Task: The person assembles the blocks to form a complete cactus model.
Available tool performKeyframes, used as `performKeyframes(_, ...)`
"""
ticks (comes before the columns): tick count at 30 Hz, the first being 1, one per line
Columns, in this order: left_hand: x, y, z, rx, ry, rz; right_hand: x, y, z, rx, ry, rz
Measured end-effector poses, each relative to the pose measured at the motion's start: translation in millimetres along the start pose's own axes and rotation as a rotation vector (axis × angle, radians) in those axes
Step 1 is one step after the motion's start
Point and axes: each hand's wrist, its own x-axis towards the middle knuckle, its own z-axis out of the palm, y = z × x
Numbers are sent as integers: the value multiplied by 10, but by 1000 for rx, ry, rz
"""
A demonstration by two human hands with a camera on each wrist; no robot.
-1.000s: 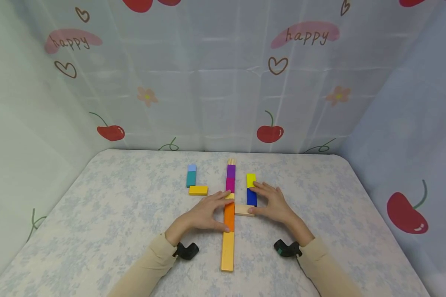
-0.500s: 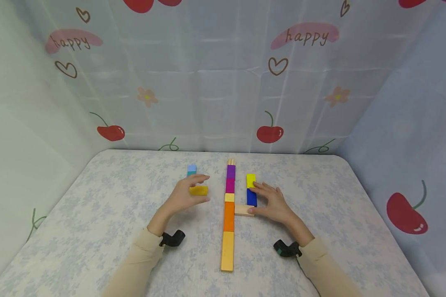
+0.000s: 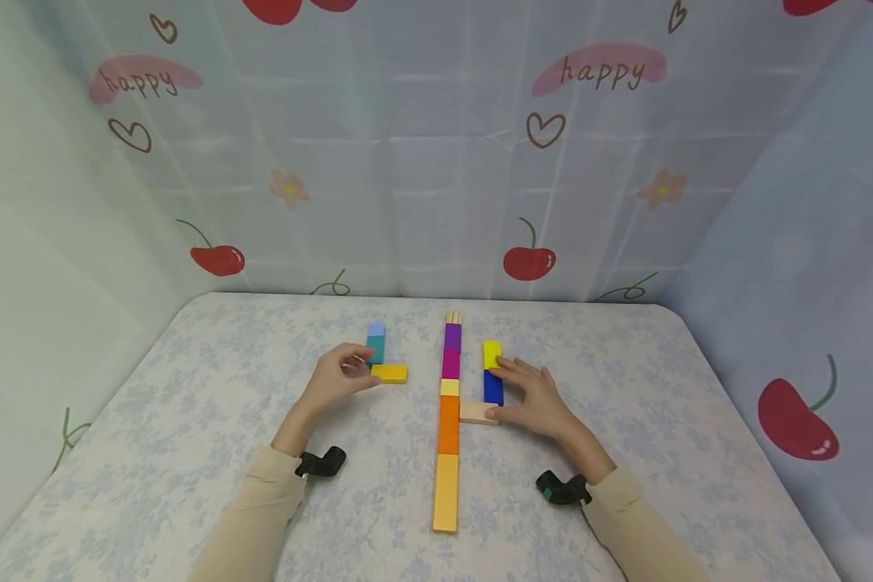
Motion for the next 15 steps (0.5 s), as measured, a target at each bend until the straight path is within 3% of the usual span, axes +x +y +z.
performKeyframes(8,9,-119,18,-34,19,-131,-1,-2,4,0,2,-2)
performKeyframes(15,19,-175,47,-25,28,-139,2,23,9,-2,10,-10)
